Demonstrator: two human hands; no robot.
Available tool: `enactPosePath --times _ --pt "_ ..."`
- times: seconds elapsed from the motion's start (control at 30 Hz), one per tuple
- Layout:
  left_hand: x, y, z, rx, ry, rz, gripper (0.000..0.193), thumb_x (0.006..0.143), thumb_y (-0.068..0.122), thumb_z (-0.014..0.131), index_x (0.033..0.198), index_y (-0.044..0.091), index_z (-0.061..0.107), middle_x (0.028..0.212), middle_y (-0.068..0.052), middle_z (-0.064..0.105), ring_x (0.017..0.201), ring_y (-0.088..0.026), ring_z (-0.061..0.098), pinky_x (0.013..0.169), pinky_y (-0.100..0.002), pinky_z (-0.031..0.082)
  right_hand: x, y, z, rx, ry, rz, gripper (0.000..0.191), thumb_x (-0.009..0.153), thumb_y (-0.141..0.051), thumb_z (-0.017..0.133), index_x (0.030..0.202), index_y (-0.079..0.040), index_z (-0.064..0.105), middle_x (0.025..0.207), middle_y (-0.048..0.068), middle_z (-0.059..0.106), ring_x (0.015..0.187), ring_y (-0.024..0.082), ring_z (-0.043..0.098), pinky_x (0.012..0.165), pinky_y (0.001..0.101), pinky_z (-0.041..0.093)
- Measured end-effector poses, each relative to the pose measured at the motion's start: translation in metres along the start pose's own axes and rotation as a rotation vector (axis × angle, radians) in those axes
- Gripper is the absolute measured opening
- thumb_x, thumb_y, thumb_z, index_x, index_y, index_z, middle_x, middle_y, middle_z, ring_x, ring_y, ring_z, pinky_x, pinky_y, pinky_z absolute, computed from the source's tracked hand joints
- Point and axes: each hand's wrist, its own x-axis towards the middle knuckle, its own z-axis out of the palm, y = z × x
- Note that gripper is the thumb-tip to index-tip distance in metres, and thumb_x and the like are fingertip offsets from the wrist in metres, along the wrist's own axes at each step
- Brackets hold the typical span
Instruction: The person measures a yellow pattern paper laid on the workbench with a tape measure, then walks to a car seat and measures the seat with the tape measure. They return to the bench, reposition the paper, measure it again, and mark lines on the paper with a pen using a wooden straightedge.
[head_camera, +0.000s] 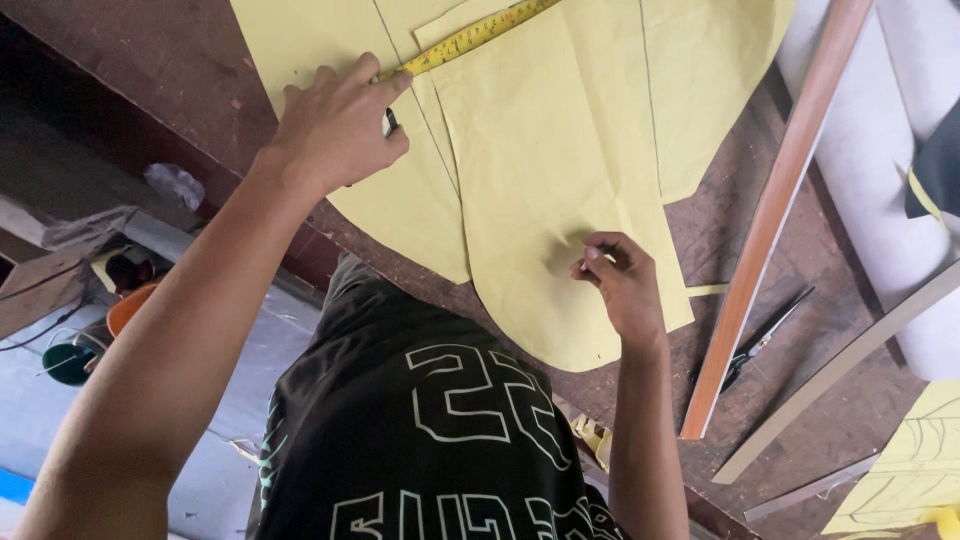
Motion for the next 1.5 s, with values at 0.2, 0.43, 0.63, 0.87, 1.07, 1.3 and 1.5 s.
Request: enactPosePath --times 0.2,0.43,0.63,0.87,1.07,1.3,1.5 --pt "0.002 -0.002 0.005 0.005 0.022 0.008 0.062 0.092 0.039 0.064 0.150 0.021 0.052 0.137 -0.007 0.051 0.112 -0.036 0.058 0.093 -0.063 0.048 0.009 -0.001 -0.003 0.075 0.001 -0.029 0.010 0.103 -0.008 0.064 0.107 0.001 0.064 0.092 0.004 0.061 0.072 0.014 0.060 0.066 0.0292 0.050" --pt "0.003 -0.003 0.006 0.021 0.032 0.020 0.062 0.092 0.038 0.064 0.150 0.020 0.053 0.135 -0.009 0.052 0.112 -0.038 0.059 0.093 -0.065 0.048 0.007 0.004 0.006 0.104 -0.005 -0.030 0.015 0.097 -0.001 0.065 0.112 0.001 0.064 0.093 0.004 0.063 0.082 0.013 0.063 0.075 0.0287 0.055" --pt "0.001 -0.003 0.005 0.017 0.032 0.027 0.062 0.093 0.038 0.064 0.151 0.020 0.053 0.136 -0.009 0.052 0.113 -0.039 0.058 0.091 -0.065 0.049 0.006 0.007 0.008 0.004 0.014 -0.094 0.020 0.093 0.005 0.067 0.113 0.002 0.065 0.093 0.004 0.062 0.083 0.013 0.063 0.079 0.0288 0.055" --pt "0.002 -0.002 0.006 0.027 0.031 0.029 0.062 0.092 0.037 0.064 0.150 0.020 0.053 0.137 -0.010 0.051 0.115 -0.039 0.058 0.091 -0.066 0.048 0.008 0.011 0.005 0.067 0.012 -0.103 0.013 0.094 0.005 0.067 0.107 0.003 0.066 0.092 0.006 0.065 0.082 0.014 0.063 0.079 0.0290 0.056" --pt "0.004 -0.002 0.007 0.041 0.023 0.027 0.062 0.093 0.038 0.064 0.151 0.019 0.053 0.136 -0.009 0.052 0.113 -0.038 0.059 0.093 -0.064 0.049 0.007 0.010 0.005 0.166 0.022 -0.059 0.004 0.100 -0.005 0.065 0.103 -0.002 0.065 0.091 0.002 0.063 0.082 0.013 0.062 0.077 0.0302 0.053" --pt "0.005 -0.004 0.009 0.059 0.011 0.024 0.062 0.093 0.037 0.064 0.151 0.019 0.053 0.136 -0.010 0.052 0.111 -0.036 0.060 0.093 -0.062 0.050 0.007 0.008 0.008 0.142 0.030 -0.075 0.005 0.101 -0.006 0.066 0.103 -0.002 0.065 0.090 0.002 0.062 0.081 0.012 0.060 0.076 0.0304 0.052" --pt "0.007 -0.004 0.010 0.057 -0.002 0.023 0.063 0.094 0.039 0.064 0.152 0.018 0.052 0.135 -0.010 0.053 0.109 -0.036 0.061 0.093 -0.061 0.051 0.005 0.005 0.013 0.111 0.046 -0.093 0.006 0.100 -0.005 0.065 0.105 -0.002 0.066 0.092 0.002 0.061 0.082 0.012 0.060 0.076 0.0295 0.052"
